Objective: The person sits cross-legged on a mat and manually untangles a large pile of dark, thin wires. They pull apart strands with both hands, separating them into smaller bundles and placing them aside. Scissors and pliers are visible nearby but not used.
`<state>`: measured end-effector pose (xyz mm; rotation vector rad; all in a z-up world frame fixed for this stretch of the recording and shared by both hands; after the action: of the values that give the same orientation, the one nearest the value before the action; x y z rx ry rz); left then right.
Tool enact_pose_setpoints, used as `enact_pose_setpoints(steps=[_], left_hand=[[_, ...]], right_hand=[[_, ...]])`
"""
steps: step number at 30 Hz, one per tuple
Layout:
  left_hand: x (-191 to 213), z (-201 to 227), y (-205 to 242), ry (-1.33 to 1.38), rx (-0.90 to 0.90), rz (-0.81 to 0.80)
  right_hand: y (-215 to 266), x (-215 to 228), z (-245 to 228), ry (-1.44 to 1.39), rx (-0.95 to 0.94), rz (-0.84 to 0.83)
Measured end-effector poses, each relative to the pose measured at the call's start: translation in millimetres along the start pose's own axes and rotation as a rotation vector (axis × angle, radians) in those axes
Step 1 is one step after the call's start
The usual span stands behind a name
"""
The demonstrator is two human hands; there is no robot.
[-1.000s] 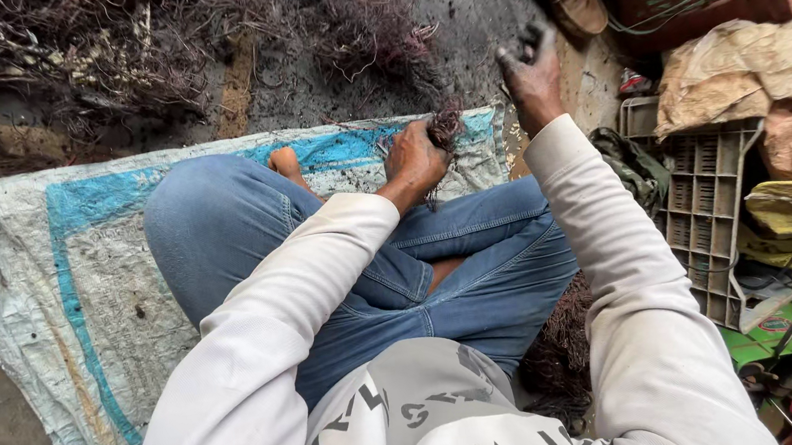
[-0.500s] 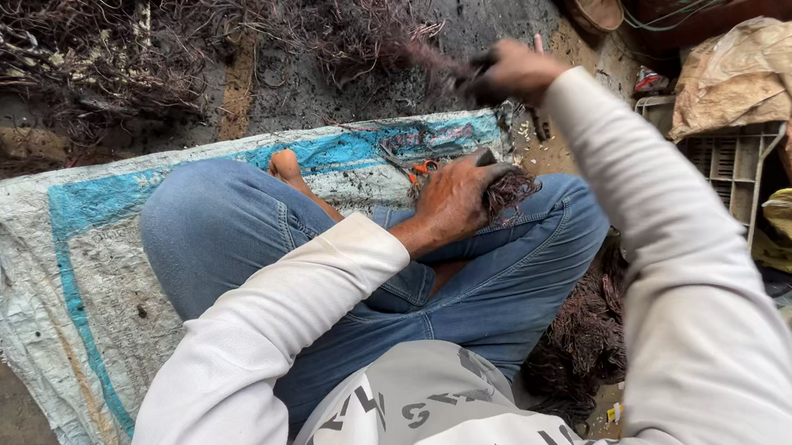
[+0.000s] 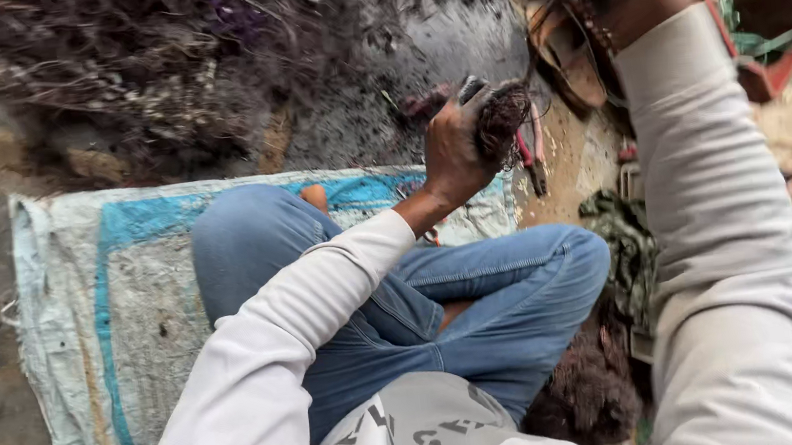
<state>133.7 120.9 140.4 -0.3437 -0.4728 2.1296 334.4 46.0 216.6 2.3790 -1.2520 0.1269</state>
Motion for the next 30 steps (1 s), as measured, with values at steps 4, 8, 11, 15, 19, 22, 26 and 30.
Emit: enact_pose_setpoints(steps=[4,8,11,15,19,22,26,30], left_hand=[[5.3,-17.2,-4.5,-0.062,-0.04,0.087],[-22.7,-63.2,18.5,-0.091,0.184,-0.079],[-15.3,-47.4,27.8,-0.159,-0.053,0.14],[-58.7,-86.8,48.1,0.039,0.307,-0.265],[-69.8,-115.4,80.4,0.166,0.624,-0.449],[-65.7,-127.5,88.4,0.19,0.639,-0.355],[-52.0,-153.0,83.8,-0.001,0.617,-0.278],[-42.1,-166.1,84.9,0.016,0.668,-0.21]], right_hand=[[-10.9,-10.8,-16.6,0.111,0.0,0.009],[-16.5,-6.6,-24.0,0.205,0.011,0.04],[-8.0,-5.0,-0.1,0.232,-0.017,0.054],[22.9,25.5,29.1,0.145,0.015,0.168],[27.6,36.8,70.2,-0.155,0.005,0.175],[29.7,40.2,108.5,-0.382,0.018,0.096],[32.8,35.7,174.7,-0.585,-0.085,0.076],[44.2,38.0,227.3,-0.626,-0.175,0.192]])
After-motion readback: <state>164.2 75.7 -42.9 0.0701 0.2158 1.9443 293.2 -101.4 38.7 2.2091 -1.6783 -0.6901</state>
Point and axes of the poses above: each hand's wrist, its own y-axis away from the middle knuckle, its own x-axis out of the back of the hand, z = x × y, the point moved 10 cm from there along -y, towards the middle knuckle, and after that the axes turned 7 degrees about -x, right-handed, at the moved point
